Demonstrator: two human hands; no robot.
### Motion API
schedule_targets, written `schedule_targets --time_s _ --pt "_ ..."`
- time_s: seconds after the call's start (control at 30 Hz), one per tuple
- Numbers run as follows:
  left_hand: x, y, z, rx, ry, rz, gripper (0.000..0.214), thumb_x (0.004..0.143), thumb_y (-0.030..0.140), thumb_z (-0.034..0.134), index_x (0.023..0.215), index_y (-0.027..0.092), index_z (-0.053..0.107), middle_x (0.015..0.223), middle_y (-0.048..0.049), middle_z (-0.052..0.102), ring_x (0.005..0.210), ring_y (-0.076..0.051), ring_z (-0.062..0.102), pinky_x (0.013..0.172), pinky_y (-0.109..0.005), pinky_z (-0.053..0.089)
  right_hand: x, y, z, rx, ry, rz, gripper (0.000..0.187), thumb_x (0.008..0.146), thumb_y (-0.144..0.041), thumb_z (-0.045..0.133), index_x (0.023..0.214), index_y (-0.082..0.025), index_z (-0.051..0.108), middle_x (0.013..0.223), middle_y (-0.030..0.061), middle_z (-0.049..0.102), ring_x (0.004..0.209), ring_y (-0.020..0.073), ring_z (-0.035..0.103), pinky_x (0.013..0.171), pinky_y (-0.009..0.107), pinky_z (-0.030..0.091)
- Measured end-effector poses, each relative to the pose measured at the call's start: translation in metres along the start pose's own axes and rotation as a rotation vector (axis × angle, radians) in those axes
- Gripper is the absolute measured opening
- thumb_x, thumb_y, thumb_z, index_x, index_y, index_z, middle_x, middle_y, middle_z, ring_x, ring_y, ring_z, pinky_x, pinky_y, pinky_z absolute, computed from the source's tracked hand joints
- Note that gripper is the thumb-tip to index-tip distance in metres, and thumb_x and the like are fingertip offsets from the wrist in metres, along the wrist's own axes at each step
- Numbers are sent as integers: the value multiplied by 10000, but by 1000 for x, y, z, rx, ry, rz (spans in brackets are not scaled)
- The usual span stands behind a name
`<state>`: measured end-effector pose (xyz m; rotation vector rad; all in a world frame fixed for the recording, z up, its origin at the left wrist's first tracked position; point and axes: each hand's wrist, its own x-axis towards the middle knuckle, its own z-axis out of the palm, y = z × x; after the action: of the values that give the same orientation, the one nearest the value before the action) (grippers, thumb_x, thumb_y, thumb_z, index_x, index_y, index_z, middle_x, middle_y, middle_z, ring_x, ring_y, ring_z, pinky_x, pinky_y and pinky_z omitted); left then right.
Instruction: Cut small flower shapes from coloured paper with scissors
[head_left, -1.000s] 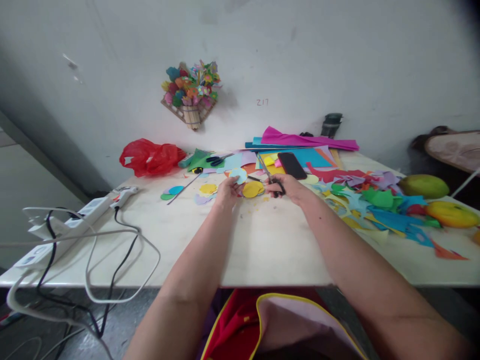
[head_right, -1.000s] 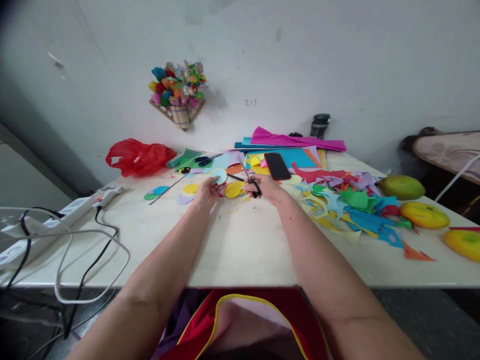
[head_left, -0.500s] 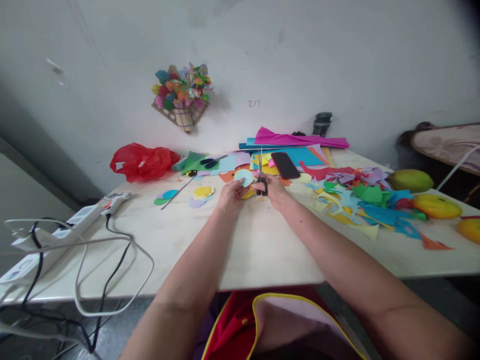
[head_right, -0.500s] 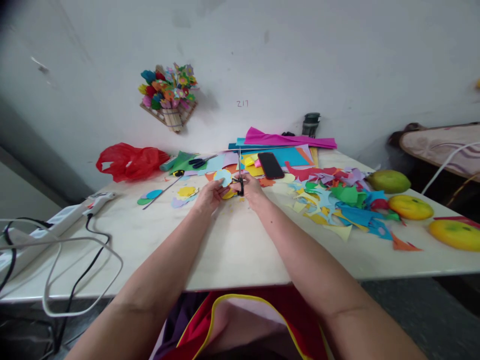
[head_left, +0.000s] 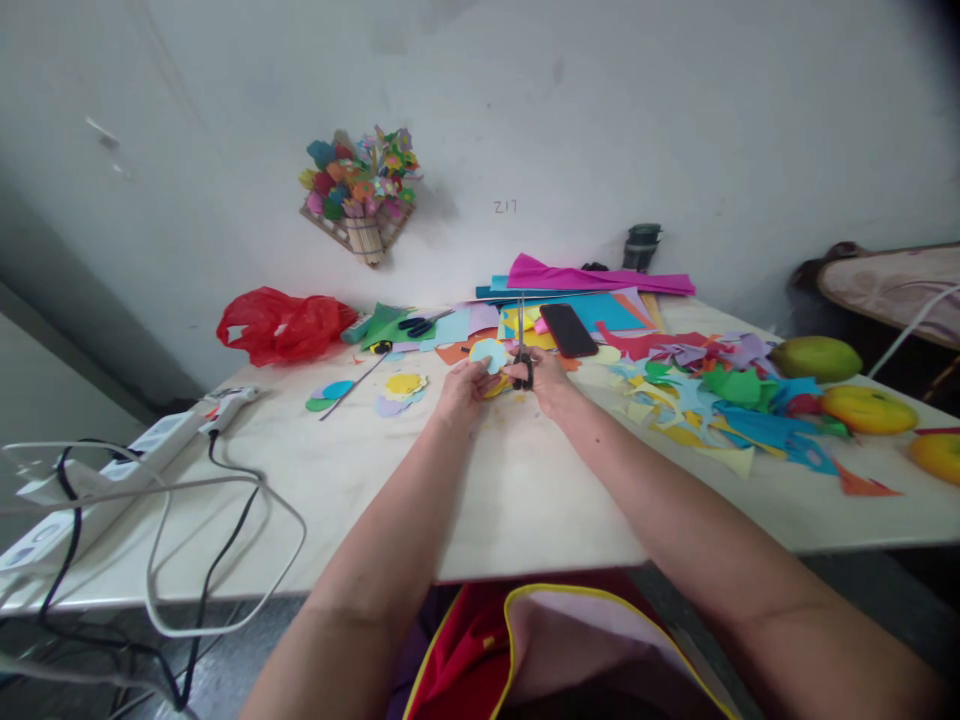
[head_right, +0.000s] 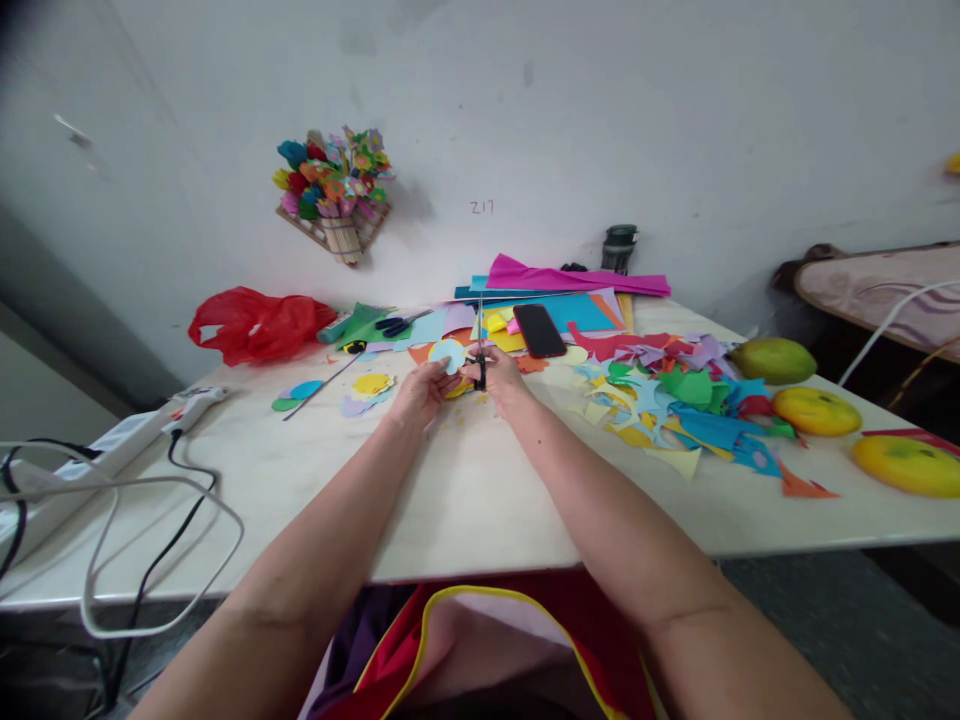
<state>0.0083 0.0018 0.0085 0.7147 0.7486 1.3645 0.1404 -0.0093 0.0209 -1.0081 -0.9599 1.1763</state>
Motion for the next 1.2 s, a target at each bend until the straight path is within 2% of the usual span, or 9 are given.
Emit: schedule_targets --time_s 0.33,0.53,0.7,0.9,1.03,1.2 --pt "2 -2 0 6 25 -2 106 718 98 716 806 126 663 708 -53 729 617 -141 690 675 -240 564 -1 0 0 27 -38 -38 470 418 -258 856 783 -194 565 535 -80 570 442 87 526 434 206 376" --pt "1 -3 1 15 15 -4 119 708 110 738 782 129 648 685 -48 718 602 -146 691 677 -250 567 -2 -1 2 30 -26 -32 485 384 -244 837 781 -196 564 513 -87 551 445 95 522 415 203 350" --pt "0 -3 2 25 -1 27 109 706 118 739 761 127 646 694 -47 721 607 -134 687 686 -238 565 -2 -3 3 -3 11 -15 437 414 -239 807 777 -197 568 498 -93 533 434 92 512 410 197 332" --pt "2 -3 0 36 27 73 168 672 150 782 785 134 657 725 -42 724 675 -148 706 777 -271 563 -2 -3 3 -32 25 6 404 427 -208 786 774 -188 579 502 -79 544 428 87 491 387 192 293" --pt "4 -1 -2 30 50 56 233 656 160 803 830 136 649 735 -51 725 766 -194 733 819 -307 570 -3 -5 2 -25 29 15 384 437 -175 778 765 -187 578 511 -70 553 426 93 496 384 194 295" --pt "1 3 -3 35 63 56 170 692 126 761 820 127 650 755 -73 729 811 -219 740 817 -310 573 -5 -7 0 -95 25 17 326 474 -136 767 738 -187 582 480 -73 542 419 89 493 391 189 332"
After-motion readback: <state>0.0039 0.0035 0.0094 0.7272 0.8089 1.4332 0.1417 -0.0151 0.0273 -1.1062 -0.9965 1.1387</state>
